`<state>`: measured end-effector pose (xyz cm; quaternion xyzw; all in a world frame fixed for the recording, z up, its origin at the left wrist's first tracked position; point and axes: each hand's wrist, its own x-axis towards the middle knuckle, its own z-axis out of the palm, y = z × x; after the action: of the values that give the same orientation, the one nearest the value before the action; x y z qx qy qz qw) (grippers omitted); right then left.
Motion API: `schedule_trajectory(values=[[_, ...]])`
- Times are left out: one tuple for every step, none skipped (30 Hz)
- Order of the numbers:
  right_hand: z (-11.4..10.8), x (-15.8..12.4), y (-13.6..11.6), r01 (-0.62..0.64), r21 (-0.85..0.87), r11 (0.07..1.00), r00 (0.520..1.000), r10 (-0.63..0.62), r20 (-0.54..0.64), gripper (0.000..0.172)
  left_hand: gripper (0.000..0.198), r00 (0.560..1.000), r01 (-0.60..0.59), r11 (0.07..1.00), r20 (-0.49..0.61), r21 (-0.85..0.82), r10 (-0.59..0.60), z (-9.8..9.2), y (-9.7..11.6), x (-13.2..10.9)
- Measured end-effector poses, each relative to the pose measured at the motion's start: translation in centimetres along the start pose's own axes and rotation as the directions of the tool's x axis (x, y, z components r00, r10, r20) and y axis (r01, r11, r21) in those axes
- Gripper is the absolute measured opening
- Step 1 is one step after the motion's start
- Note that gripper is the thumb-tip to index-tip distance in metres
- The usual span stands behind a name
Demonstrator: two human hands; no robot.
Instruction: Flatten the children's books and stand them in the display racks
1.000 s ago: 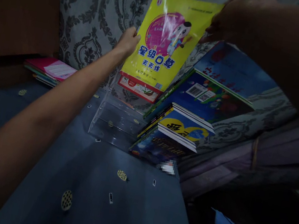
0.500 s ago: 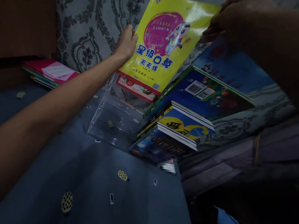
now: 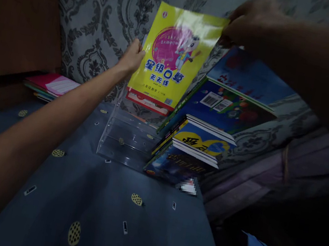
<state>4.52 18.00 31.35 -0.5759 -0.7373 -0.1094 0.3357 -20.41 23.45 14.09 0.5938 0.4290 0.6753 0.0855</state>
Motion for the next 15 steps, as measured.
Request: schedule_trajectory(values=[[-0.3,-0.9,-0.4,-0.005,-0.038,0.999,1.000,0.005,-0.004,0.024,0.025,1.000,-0.024,0.999,-0.015,0.028,0.025,-0.3,0.1,-0.1],[-0.6,-1.7,-0.6,-0.006,-0.056,0.998,1.000,0.007,0.028,0.023,0.025,0.999,-0.050,0.997,-0.020,0.057,0.051,-0.5,0.2,-0.3],[-0.8,-2.3,-0.7,-0.017,-0.063,0.998,0.998,0.021,0.056,0.023,0.025,0.997,-0.073,0.994,-0.015,0.082,0.074,-0.7,0.4,-0.5],[-1.0,-2.7,-0.8,-0.027,-0.062,0.998,0.997,0.032,0.072,0.022,0.025,0.996,-0.089,0.991,-0.003,0.098,0.089,-0.8,0.5,-0.7],[-1.2,-3.0,-0.8,-0.034,-0.055,0.998,0.996,0.039,0.080,0.020,0.024,0.995,-0.097,0.989,0.004,0.109,0.097,-0.9,0.7,-0.9],[-1.3,-3.1,-0.8,-0.043,-0.053,0.998,0.995,0.047,0.085,0.019,0.024,0.995,-0.098,0.988,0.005,0.119,0.098,-0.9,0.9,-1.1],[-1.4,-3.1,-0.8,-0.047,-0.054,0.997,0.995,0.051,0.088,0.018,0.025,0.996,-0.092,0.987,0.003,0.128,0.093,-0.9,1.0,-1.4],[-1.5,-3.1,-0.8,-0.048,-0.059,0.997,0.994,0.054,0.092,0.017,0.026,0.997,-0.083,0.987,-0.001,0.136,0.084,-0.9,1.2,-1.6],[-1.6,-3.0,-0.8,-0.047,-0.067,0.997,0.994,0.053,0.097,0.016,0.027,0.997,-0.073,0.987,-0.002,0.141,0.074,-1.0,1.4,-1.8],[-1.6,-2.9,-0.7,-0.043,-0.074,0.996,0.993,0.051,0.106,0.015,0.028,0.998,-0.066,0.987,0.002,0.144,0.067,-1.1,1.5,-2.0],[-1.7,-2.8,-0.7,-0.039,-0.081,0.996,0.992,0.048,0.117,0.014,0.029,0.998,-0.063,0.987,0.010,0.148,0.062,-1.1,1.6,-2.2],[-1.7,-2.7,-0.7,-0.032,-0.088,0.996,0.991,0.043,0.129,0.014,0.030,0.998,-0.062,0.986,0.018,0.152,0.060,-1.2,1.7,-2.3],[-1.8,-2.5,-0.6,-0.027,-0.093,0.995,0.989,0.040,0.143,0.014,0.030,0.998,-0.060,0.986,0.025,0.157,0.057,-1.3,1.8,-2.5],[-1.8,-2.4,-0.6,-0.022,-0.098,0.995,0.987,0.037,0.159,0.013,0.030,0.998,-0.056,0.985,0.033,0.160,0.052,-1.4,1.8,-2.6],[-1.8,-2.2,-0.5,-0.017,-0.100,0.995,0.985,0.035,0.171,0.013,0.029,0.998,-0.049,0.985,0.040,0.163,0.043,-1.5,1.9,-2.8]])
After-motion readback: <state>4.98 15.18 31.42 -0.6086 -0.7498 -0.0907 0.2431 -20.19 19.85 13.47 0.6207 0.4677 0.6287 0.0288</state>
